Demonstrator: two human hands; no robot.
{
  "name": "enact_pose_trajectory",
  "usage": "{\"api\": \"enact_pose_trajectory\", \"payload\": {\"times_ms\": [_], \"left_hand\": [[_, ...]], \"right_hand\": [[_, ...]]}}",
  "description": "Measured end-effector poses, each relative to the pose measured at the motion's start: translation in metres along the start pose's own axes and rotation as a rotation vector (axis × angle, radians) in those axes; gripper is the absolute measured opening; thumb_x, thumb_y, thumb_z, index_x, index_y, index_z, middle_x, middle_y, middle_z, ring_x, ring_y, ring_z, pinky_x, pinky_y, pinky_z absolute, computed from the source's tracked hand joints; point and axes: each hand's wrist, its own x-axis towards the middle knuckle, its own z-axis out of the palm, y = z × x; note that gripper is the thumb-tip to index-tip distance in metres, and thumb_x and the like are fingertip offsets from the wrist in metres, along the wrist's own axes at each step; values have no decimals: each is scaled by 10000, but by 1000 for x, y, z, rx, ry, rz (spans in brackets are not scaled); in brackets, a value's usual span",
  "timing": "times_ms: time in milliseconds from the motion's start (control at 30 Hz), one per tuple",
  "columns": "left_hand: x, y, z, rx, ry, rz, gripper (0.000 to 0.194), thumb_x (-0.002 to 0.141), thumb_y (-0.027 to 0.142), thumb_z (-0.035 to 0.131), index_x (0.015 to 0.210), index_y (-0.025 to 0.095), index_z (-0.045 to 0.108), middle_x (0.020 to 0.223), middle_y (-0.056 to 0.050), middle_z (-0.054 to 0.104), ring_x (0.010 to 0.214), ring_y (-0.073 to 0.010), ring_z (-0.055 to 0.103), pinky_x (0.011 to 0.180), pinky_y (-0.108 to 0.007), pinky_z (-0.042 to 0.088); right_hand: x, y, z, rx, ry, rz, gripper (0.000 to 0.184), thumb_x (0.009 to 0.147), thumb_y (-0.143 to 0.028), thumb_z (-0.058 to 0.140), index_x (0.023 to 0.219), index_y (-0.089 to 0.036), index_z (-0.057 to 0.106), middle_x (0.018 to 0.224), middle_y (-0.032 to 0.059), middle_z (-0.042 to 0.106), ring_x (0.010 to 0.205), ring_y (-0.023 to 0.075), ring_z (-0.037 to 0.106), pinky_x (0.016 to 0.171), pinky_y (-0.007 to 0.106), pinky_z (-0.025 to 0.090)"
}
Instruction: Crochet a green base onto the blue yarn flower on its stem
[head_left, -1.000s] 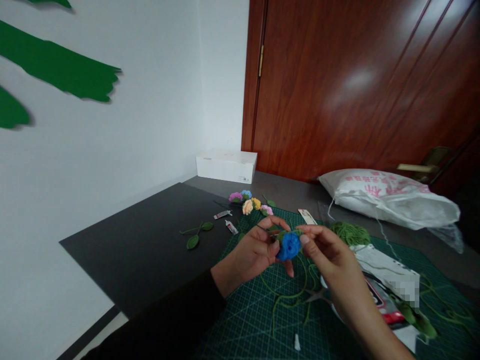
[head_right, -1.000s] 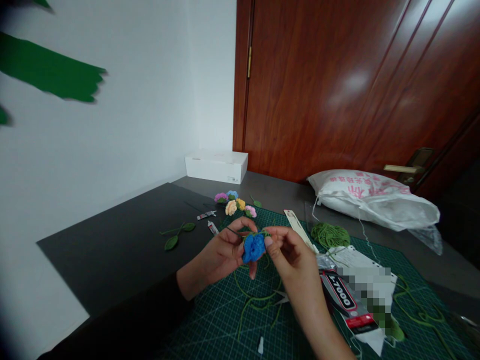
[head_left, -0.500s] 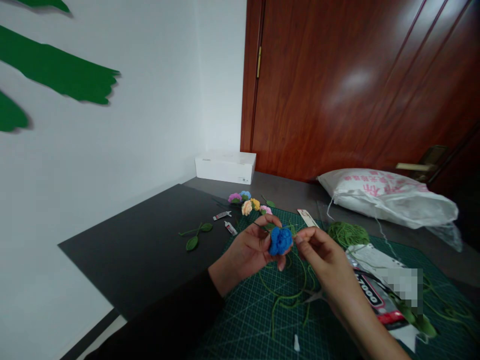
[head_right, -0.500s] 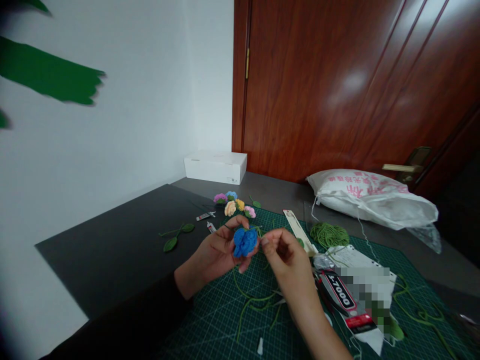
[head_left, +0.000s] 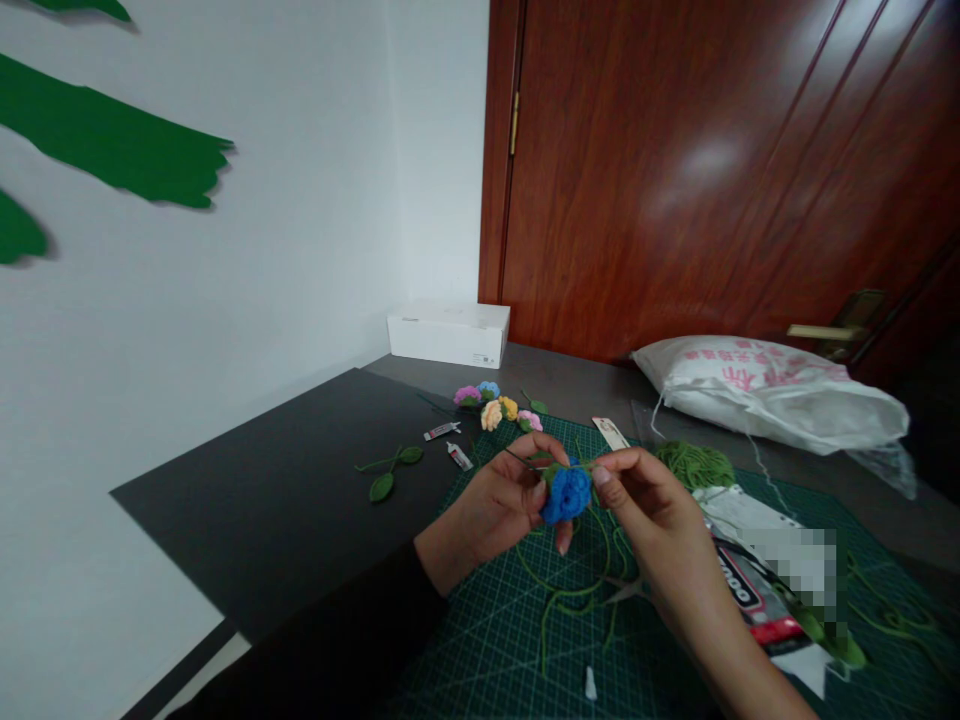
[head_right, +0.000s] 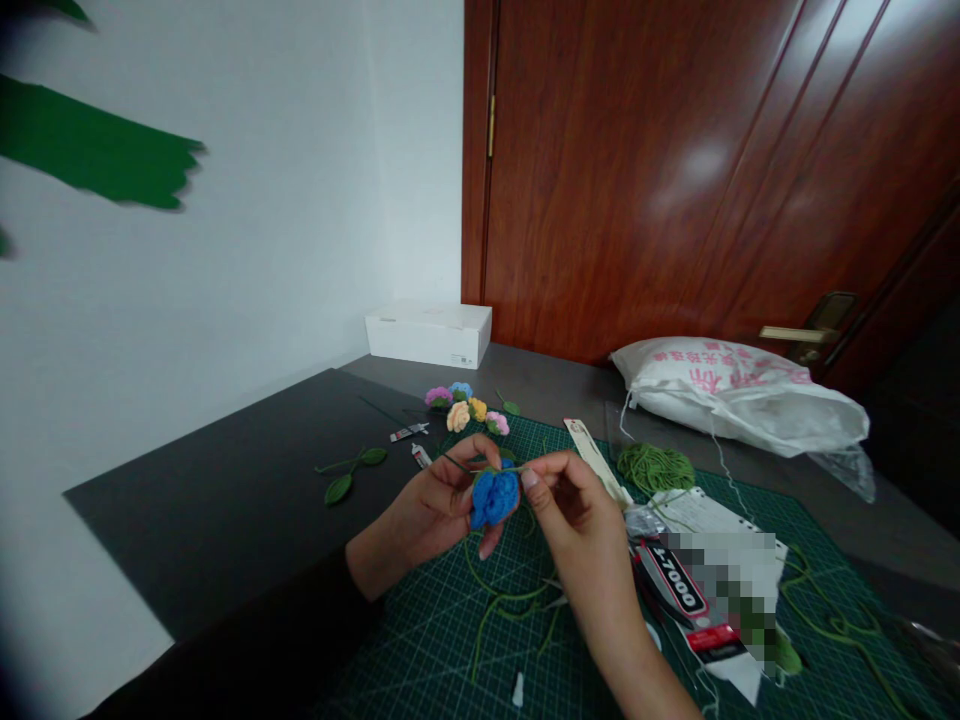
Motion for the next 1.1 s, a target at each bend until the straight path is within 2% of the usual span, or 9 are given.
{"api": "enact_pose_trajectory", "payload": {"times_ms": [167, 300, 400, 500, 633, 800, 1000, 1100], "left_hand": [[1, 2, 2, 92, 6, 79, 304, 764, 212, 790, 1010, 165, 617, 824, -14, 637, 597, -115, 610, 509, -243, 579], [2, 3, -1, 225, 64, 159, 373, 734, 196, 813, 1040, 169, 602, 845, -10, 625, 636, -122, 622, 531, -254, 597], [1, 3, -3, 298, 104, 152, 415, 713, 197, 828, 1052, 178, 589, 848, -6, 619, 663, -131, 630, 530, -251, 596], [0, 3, -2, 352, 116, 123, 385, 714, 196, 824, 1038, 162, 618, 842, -12, 614, 654, -120, 616, 509, -218, 575], [-2, 4, 2, 392, 145, 92, 369, 715, 191, 820, 1042, 154, 654, 841, -20, 618, 649, -107, 600, 504, -184, 545], [-1, 7, 2, 445, 144, 101, 361, 717, 197, 826, 1053, 167, 698, 888, -28, 621, 673, -108, 593, 535, -196, 534], [0, 4, -7, 656, 139, 172, 391, 666, 271, 874, 1016, 168, 735, 978, -63, 691, 875, -167, 629, 774, -269, 499], [0, 7, -7, 739, 129, 150, 400, 683, 316, 856, 1031, 164, 732, 992, -76, 701, 907, -192, 627, 802, -299, 483]], "right_hand": [[5, 8, -6, -8, -68, 43, 258, 850, -456, 696, 867, -202, 659, 764, 23, 641, 694, 165, 584, 640, 265, 473], [6, 6, -11, -64, 73, 17, 312, 841, -472, 696, 999, -207, 651, 826, 41, 663, 726, 186, 604, 665, 292, 480], [3, 3, -13, -157, 133, -43, 257, 869, -441, 671, 1000, -220, 648, 882, 40, 657, 792, 190, 610, 710, 296, 473], [1, 2, -13, -250, 97, -87, 192, 892, -411, 646, 926, -222, 651, 845, 29, 645, 785, 191, 605, 715, 299, 462], [1, 5, -12, -313, 83, -78, 185, 904, -394, 627, 877, -212, 639, 824, 30, 648, 760, 195, 600, 703, 302, 451], [-1, 7, -12, -343, 97, -69, 174, 917, -373, 600, 854, -213, 617, 763, 19, 628, 693, 190, 571, 632, 285, 416], [-6, 13, -6, -381, 73, -93, 159, 939, -328, 555, 841, -210, 598, 736, 11, 604, 652, 181, 547, 609, 285, 414], [-5, 12, -5, -421, 36, -162, 152, 938, -296, 562, 816, -212, 593, 775, 23, 606, 714, 197, 571, 649, 302, 436]]}}
